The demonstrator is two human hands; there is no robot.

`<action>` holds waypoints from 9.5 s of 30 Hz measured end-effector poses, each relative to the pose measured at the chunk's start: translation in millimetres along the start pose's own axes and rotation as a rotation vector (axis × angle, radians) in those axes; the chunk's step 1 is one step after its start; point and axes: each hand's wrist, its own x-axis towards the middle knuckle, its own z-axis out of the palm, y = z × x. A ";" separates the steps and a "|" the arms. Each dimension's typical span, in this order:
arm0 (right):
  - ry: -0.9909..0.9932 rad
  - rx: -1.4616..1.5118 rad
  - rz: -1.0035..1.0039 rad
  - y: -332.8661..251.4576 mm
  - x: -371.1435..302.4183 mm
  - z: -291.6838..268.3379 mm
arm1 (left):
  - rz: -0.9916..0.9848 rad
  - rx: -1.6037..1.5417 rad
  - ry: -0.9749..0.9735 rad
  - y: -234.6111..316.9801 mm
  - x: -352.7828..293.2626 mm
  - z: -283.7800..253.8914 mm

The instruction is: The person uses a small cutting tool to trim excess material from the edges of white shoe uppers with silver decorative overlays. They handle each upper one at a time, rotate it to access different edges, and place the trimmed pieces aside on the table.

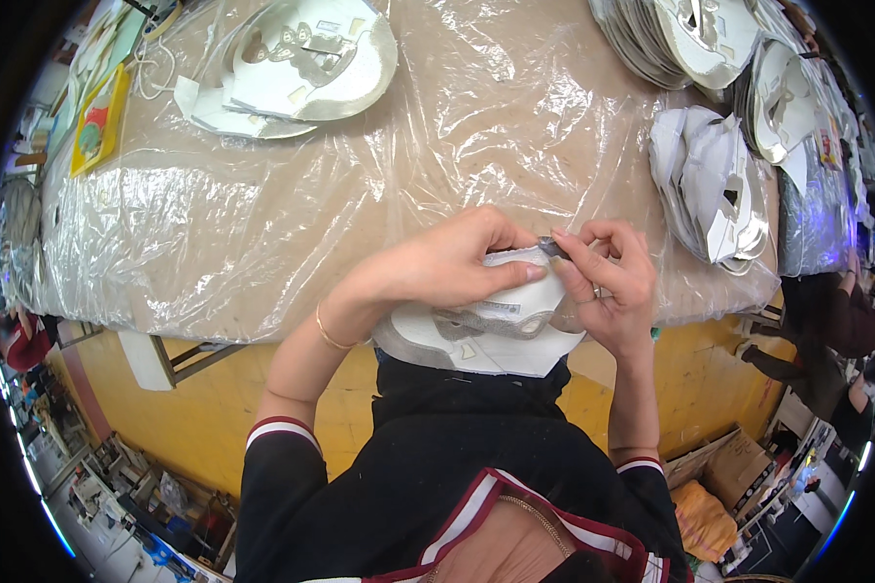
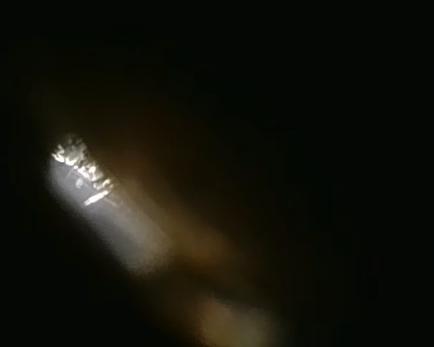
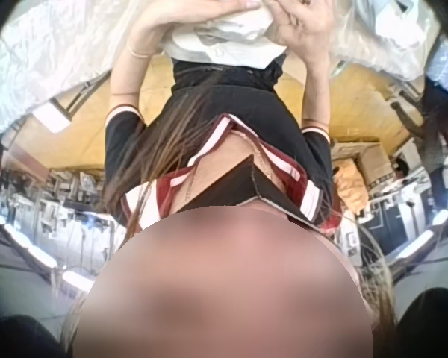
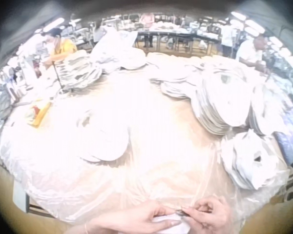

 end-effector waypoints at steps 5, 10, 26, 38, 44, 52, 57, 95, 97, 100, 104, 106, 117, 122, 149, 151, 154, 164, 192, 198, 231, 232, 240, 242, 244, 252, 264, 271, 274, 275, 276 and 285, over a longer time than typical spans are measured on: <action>0.080 -0.055 -0.086 0.5 -4.1 0.1 | 0.021 -0.019 -0.034 4.8 0.3 -2.2; 0.158 0.124 0.050 -6.7 -7.8 0.8 | 0.012 0.001 -0.051 11.0 0.3 -4.3; 0.002 0.194 0.151 -2.7 -5.5 -15.8 | -0.048 0.302 -0.107 24.0 5.6 -9.3; -0.571 0.940 0.477 29.0 2.7 -33.1 | -0.027 0.451 -0.245 35.2 15.8 -12.6; -0.618 1.006 0.460 33.5 11.9 -29.3 | -0.050 0.392 -0.300 37.0 17.9 -15.2; -0.586 0.911 0.412 38.6 16.2 -23.9 | -0.125 0.410 -0.309 38.9 20.9 -19.0; -0.556 0.894 0.402 37.1 16.1 -20.9 | -0.127 0.405 -0.303 40.2 20.4 -20.4; 0.204 0.331 0.339 -6.1 55.7 19.1 | 0.140 -0.779 0.631 13.4 32.0 -38.9; 0.261 0.356 0.340 -0.4 68.2 28.5 | 0.174 -0.810 0.578 16.0 28.6 -30.7; 0.317 0.311 0.223 5.5 82.1 39.4 | 0.248 -0.844 0.633 18.8 28.4 -14.7; 0.273 0.273 0.164 7.5 81.5 46.6 | 0.243 -0.735 0.690 13.4 29.1 -14.2; 0.232 0.414 0.313 10.5 77.2 48.3 | 0.226 -0.714 0.659 4.5 27.9 -17.8; 0.025 0.705 0.668 25.8 43.6 40.1 | 0.203 0.574 1.282 -36.5 4.9 13.7; -0.028 0.530 0.592 16.6 45.3 36.9 | 0.116 0.951 0.903 -25.0 -7.1 -10.3; -0.156 0.417 0.279 -0.3 19.9 26.6 | 0.102 -0.658 0.579 -18.4 -13.9 12.6; -0.071 0.540 0.339 -3.2 19.2 28.5 | 0.123 -0.771 0.551 -19.2 -12.7 11.9; 0.250 0.883 0.696 -5.6 19.0 26.8 | 0.142 -0.896 0.533 -21.3 -13.7 12.2; -0.075 0.308 0.284 -16.5 23.8 8.3 | 0.236 -1.097 0.631 -23.9 -1.9 20.9; 0.055 0.882 0.347 -13.2 8.9 0.9 | 0.236 -0.733 0.765 -11.4 -3.8 14.0; 0.353 1.336 0.574 24.4 15.4 -4.8 | 0.184 -0.904 0.572 -4.3 -5.5 11.4; 0.004 0.720 0.333 13.0 -27.9 52.6 | 0.223 -1.062 0.410 2.2 12.3 36.2; 0.044 0.705 0.301 11.6 -28.2 53.8 | 0.244 -1.095 0.400 2.3 13.4 37.2; -0.023 0.678 0.318 13.7 -29.9 54.5 | 0.201 -1.024 0.562 13.9 14.1 43.1; -0.020 0.748 0.481 15.1 -26.8 51.4 | 0.180 -0.923 0.633 15.2 13.1 41.8; 0.297 0.885 0.644 16.8 -24.2 40.9 | 0.193 -0.802 0.681 14.5 9.1 37.3; 0.601 0.599 0.562 33.2 -9.8 -14.5 | 0.072 -0.640 0.684 10.0 -5.9 27.5; -0.021 -0.156 0.159 -6.7 19.8 9.5 | -0.085 -0.339 0.674 -14.1 -10.0 25.5; 0.030 -0.154 0.182 -5.8 10.6 19.9 | -0.064 -0.388 0.655 -11.8 -7.1 26.5; 0.062 -0.137 0.169 -4.0 10.3 23.1 | -0.061 -0.371 0.673 -10.2 -6.7 25.9; 0.073 -0.122 0.164 -2.9 10.0 24.9 | -0.055 -0.369 0.682 -10.1 -5.7 26.0; 0.060 -0.120 0.173 -1.4 9.7 27.3 | -0.094 -0.309 0.683 -10.1 -5.3 24.4; -0.027 -0.207 0.224 10.6 3.6 50.3 | 0.116 0.888 1.032 -21.1 3.6 24.8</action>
